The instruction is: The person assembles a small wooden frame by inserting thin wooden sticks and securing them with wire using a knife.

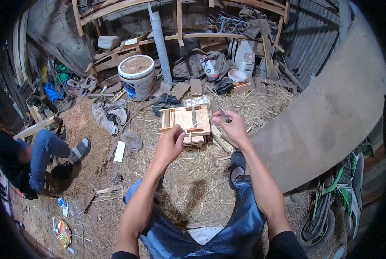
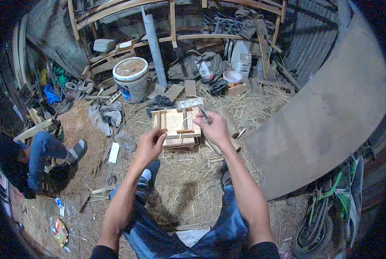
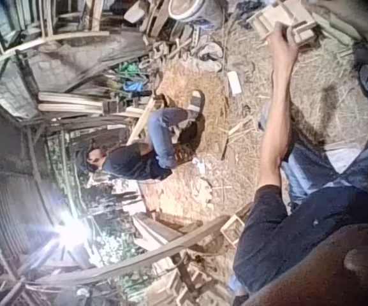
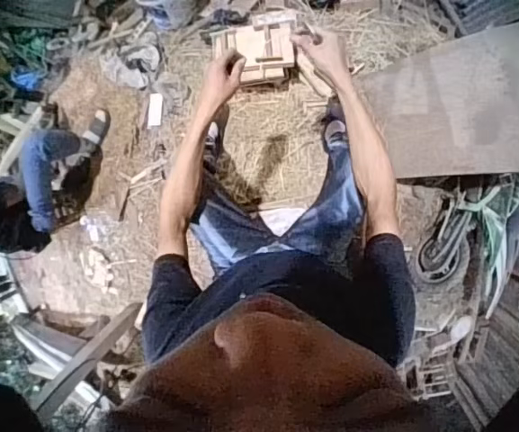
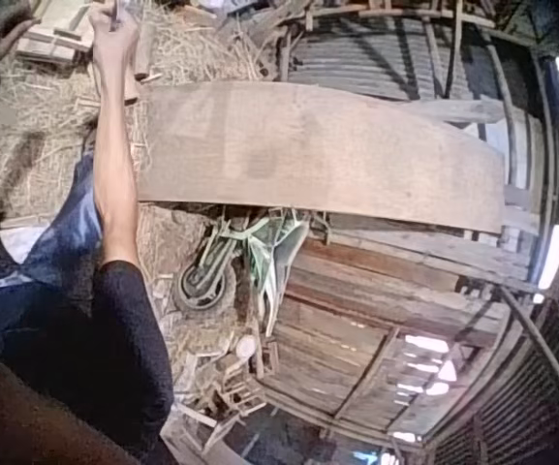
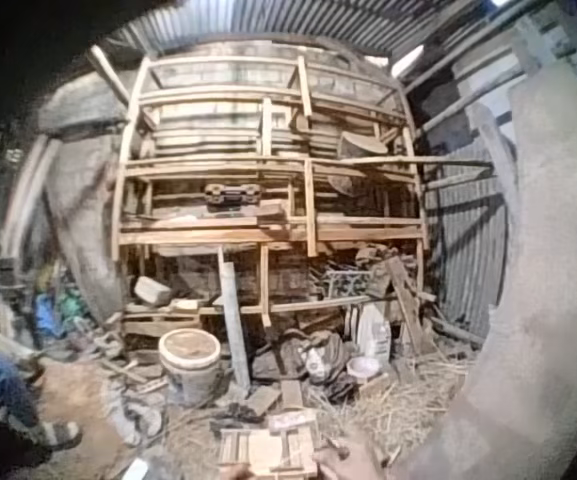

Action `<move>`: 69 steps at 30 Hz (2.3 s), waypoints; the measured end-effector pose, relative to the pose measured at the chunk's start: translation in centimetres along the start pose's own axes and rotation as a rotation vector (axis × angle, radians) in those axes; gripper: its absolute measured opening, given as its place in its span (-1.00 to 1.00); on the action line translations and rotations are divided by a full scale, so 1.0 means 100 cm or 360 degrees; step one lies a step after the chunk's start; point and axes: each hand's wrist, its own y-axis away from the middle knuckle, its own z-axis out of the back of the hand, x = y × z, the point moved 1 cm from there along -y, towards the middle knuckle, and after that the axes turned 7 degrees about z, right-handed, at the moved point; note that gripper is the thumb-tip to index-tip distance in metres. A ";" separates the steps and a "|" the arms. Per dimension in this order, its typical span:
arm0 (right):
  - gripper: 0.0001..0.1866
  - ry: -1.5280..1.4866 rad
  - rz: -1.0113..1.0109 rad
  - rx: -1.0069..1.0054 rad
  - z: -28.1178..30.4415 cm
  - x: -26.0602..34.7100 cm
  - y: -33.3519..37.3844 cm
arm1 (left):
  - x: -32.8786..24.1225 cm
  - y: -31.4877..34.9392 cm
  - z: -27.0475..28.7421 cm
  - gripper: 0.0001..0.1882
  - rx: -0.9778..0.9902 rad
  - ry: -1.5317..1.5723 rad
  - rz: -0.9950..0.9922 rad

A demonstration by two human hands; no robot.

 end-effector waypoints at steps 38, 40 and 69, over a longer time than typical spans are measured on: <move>-0.83 -0.0124 -0.0710 0.0115 -0.099 -0.204 -0.064 | 0.195 -0.180 -0.226 -0.54 -0.0008 -0.0605 0.0633; -0.78 -0.0141 -0.0538 0.0060 -0.095 -0.204 -0.069 | 0.192 -0.185 -0.226 -0.56 -0.0034 -0.0605 0.0682; -0.87 -0.1176 -0.0378 0.0438 0.013 0.085 0.009 | 0.002 -0.021 0.002 -0.65 -0.0164 0.0479 -0.0227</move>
